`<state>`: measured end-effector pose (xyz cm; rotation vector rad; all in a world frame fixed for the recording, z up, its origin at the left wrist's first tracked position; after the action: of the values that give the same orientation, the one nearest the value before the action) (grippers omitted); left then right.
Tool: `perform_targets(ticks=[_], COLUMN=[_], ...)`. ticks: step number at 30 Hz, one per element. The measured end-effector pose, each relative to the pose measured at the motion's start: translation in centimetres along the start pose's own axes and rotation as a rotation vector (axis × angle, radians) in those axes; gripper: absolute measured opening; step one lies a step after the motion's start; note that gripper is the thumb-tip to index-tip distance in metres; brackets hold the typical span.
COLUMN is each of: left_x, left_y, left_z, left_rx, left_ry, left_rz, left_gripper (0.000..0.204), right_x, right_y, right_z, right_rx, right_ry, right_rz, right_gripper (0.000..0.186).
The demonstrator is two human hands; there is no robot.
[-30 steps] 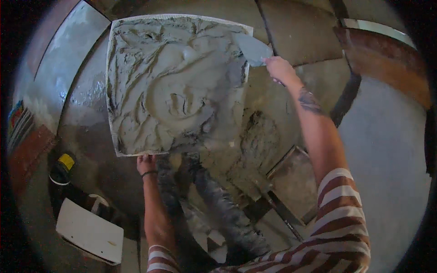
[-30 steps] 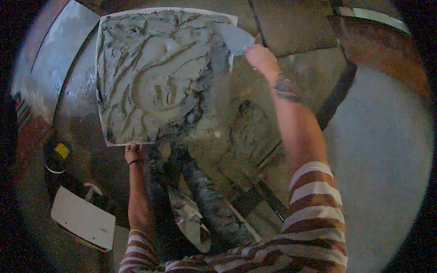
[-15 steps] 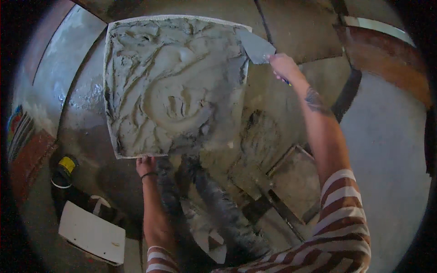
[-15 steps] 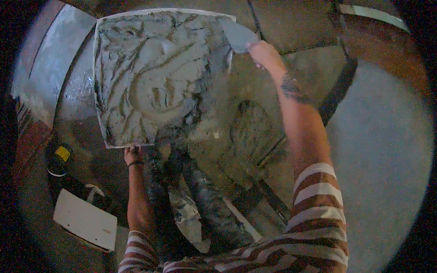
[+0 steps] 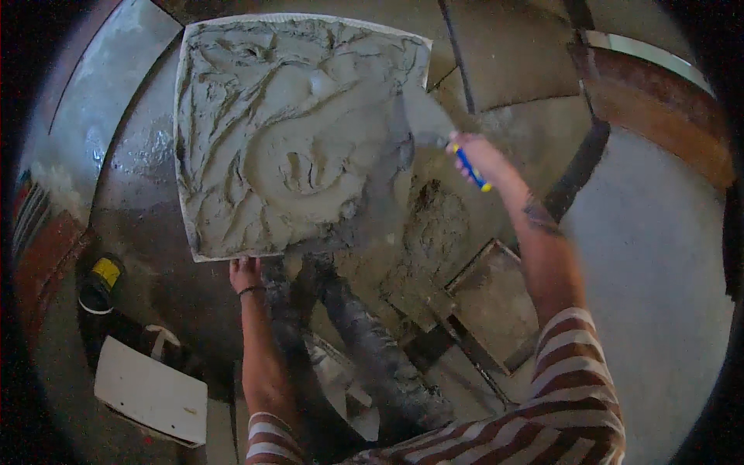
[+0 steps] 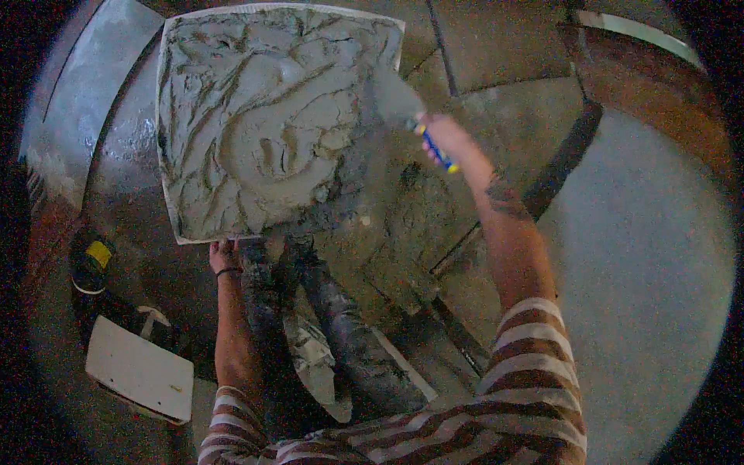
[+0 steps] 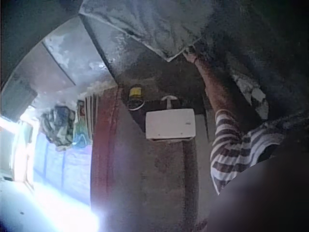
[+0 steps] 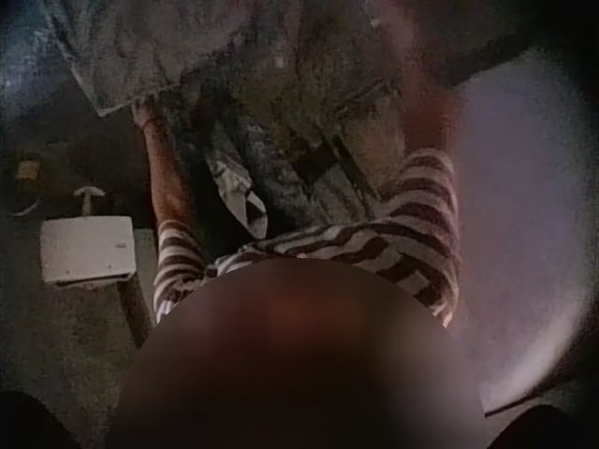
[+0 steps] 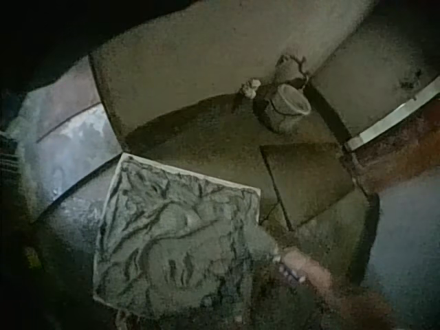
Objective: The person spreads mortar over the back of a large tile using a trowel, covering the surface with a thick layer.
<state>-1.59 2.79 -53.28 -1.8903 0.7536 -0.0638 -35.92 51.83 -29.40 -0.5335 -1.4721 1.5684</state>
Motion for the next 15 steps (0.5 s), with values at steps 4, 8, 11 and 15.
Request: perform_targets(ticks=[4, 8, 11, 15], left_x=[-1.5, -1.6, -2.7, 5.9], left_y=[-1.3, -0.9, -0.4, 3.0], left_z=[0.5, 0.3, 1.5, -3.8], left_rx=[-0.012, -0.001, -0.006, -0.201], left_ry=[0.033, 0.086, 0.002, 0.151], left_rz=[-0.134, -0.109, 0.051, 0.116], left_gripper=[0.026, 0.02, 0.017, 0.014], right_x=[-5.4, -5.4, -5.9, -11.5], right_y=[-3.8, -5.1, -4.4, -5.7], right_z=[-6.7, -8.9, -11.2, -10.8], right_rx=[-0.098, -0.092, -0.086, -0.021], right_ry=[-0.047, 0.027, 0.126, -0.046], right_rz=[-0.004, 0.009, -0.022, -0.035], right_gripper=[0.037, 0.037, 0.036, 0.035])
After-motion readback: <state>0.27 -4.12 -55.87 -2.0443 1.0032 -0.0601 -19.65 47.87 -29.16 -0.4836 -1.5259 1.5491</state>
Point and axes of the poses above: each hand's wrist, its own y-axis towards the middle knuckle, its own x-axis out of the back of the hand, z = x × y, the point moved 5 cm from there along y, towards the middle knuckle, and after that the axes turned 9 degrees about z, right-handed, at the moved point
